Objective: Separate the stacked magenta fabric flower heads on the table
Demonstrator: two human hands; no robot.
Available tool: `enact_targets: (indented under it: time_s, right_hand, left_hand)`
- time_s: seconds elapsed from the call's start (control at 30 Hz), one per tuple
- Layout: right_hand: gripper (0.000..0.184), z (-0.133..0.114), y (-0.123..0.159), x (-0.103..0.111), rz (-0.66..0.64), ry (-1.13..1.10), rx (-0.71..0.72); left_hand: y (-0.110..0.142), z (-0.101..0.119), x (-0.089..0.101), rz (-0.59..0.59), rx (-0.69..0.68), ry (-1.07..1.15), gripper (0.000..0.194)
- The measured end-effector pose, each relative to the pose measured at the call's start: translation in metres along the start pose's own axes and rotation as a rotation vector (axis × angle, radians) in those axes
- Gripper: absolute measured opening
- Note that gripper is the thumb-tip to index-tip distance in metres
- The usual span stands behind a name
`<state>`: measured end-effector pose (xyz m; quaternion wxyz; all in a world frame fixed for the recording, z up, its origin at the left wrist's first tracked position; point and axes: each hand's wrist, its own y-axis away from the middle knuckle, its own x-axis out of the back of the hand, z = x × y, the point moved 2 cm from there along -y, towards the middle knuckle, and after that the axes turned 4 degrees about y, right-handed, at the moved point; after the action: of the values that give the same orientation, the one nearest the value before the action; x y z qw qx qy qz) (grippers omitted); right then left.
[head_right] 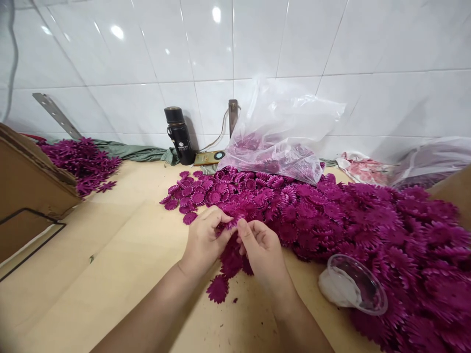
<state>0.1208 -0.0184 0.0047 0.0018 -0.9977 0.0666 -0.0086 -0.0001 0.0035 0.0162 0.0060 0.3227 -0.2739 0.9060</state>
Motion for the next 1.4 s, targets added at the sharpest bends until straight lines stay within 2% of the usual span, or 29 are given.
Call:
enact_targets:
  time_s: [0.1, 0.2, 0.3, 0.4, 0.57, 0.77, 0.97, 1.27, 1.4]
  right_hand:
    - [0.043, 0.000, -0.003, 0.001, 0.056, -0.017, -0.020]
    - [0.036, 0.002, -0.007, 0.005, 0.073, -0.082, -0.020]
    - [0.029, 0.005, -0.010, 0.009, 0.088, -0.115, 0.017]
    - [0.027, 0.006, -0.011, 0.011, 0.106, -0.157, 0.043]
    - [0.031, 0.006, -0.011, 0.006, 0.106, -0.204, 0.051]
    - [0.031, 0.011, -0.013, 0.008, 0.138, -0.249, 0.053]
    - [0.029, 0.013, -0.011, 0.013, 0.135, -0.121, 0.100]
    - [0.038, 0.010, -0.011, 0.016, 0.149, 0.075, 0.096]
    - [0.042, 0.010, -0.012, 0.016, 0.126, 0.083, 0.090]
  left_hand:
    - [0.001, 0.001, -0.003, -0.093, -0.065, -0.043, 0.008]
    - [0.003, 0.002, -0.007, -0.153, -0.132, 0.016, 0.016]
    - [0.003, 0.002, -0.008, -0.115, -0.197, 0.165, 0.027]
    - [0.002, 0.001, -0.007, -0.067, -0.216, 0.236, 0.029]
    - [0.002, -0.001, -0.011, -0.012, -0.163, 0.270, 0.027]
    - [0.003, -0.001, -0.013, -0.018, -0.149, 0.321, 0.023]
    - [0.003, 0.002, -0.010, 0.012, -0.090, 0.366, 0.023]
    - [0.004, 0.001, -0.019, -0.089, 0.101, 0.615, 0.026]
    - [0.004, 0.002, -0.022, -0.111, 0.201, 0.698, 0.030]
